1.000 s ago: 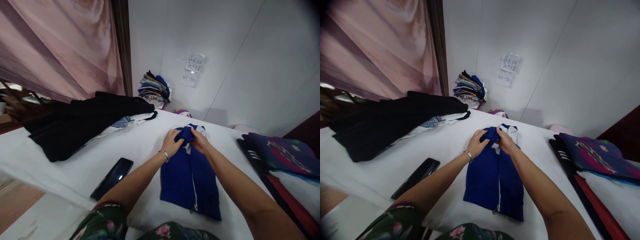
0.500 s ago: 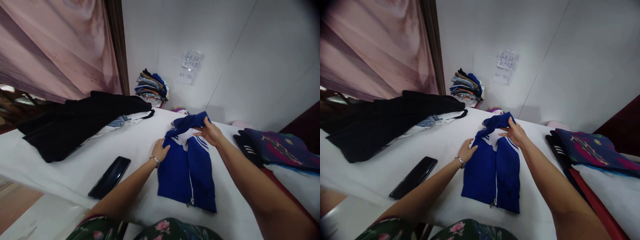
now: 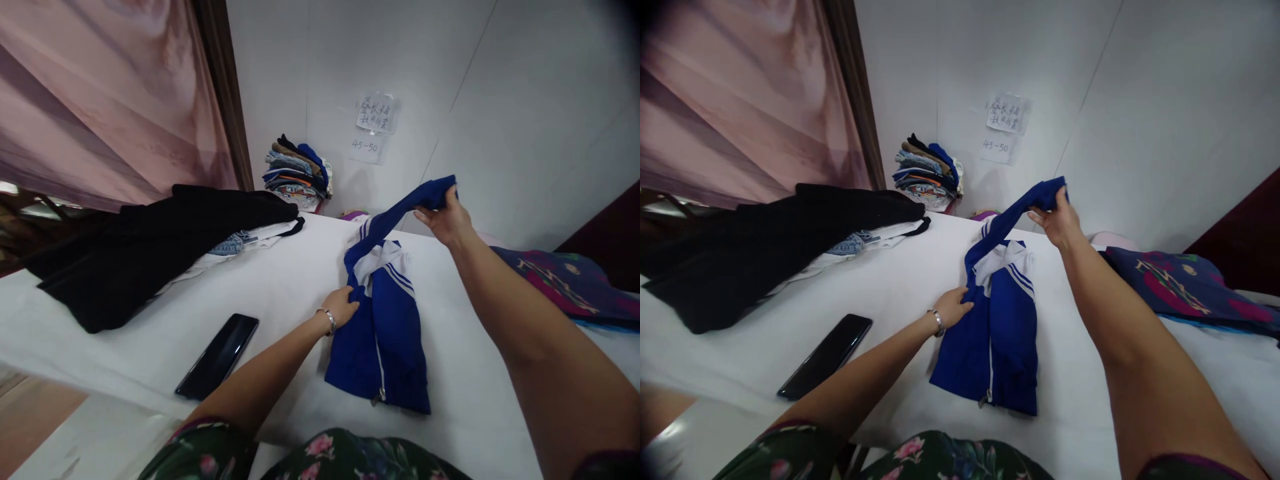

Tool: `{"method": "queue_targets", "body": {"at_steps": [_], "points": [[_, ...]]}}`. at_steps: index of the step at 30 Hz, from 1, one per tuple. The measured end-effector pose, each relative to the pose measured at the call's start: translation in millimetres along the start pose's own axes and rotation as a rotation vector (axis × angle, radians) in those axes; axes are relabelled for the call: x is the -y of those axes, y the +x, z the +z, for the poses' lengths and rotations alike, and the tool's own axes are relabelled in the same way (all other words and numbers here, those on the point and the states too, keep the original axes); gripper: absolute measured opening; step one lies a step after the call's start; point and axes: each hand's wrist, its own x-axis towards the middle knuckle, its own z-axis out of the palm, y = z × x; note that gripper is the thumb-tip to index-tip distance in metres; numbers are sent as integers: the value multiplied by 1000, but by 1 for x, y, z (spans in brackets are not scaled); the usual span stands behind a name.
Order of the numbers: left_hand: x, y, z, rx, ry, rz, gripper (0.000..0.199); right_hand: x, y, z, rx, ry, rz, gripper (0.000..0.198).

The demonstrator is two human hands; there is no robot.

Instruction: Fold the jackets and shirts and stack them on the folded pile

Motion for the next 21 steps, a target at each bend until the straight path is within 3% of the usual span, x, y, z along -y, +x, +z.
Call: {"method": "queue_targets", "body": {"at_steps": [3, 6, 9, 11, 16, 21], "points": [[-26, 10, 27, 130, -9, -9, 38, 11, 0, -30, -104, -12, -26, 43], [-36, 14, 56, 247, -70, -51, 37, 16, -6, -55, -176, -27, -32, 39], [-33, 17, 68, 397, -363, -227, 33, 15, -16, -72, -211, -50, 11, 39], [-27, 24, 63, 383, -595, -305, 23, 13, -22, -78, -192, -61, 46, 41], [-21, 63, 35, 159, -804, -313, 15, 20, -34, -68, 35, -191, 30, 52], [-20, 106, 25, 156, -1011, -364, 34, 38, -73, -20, 529, -548, 36, 53]]}}
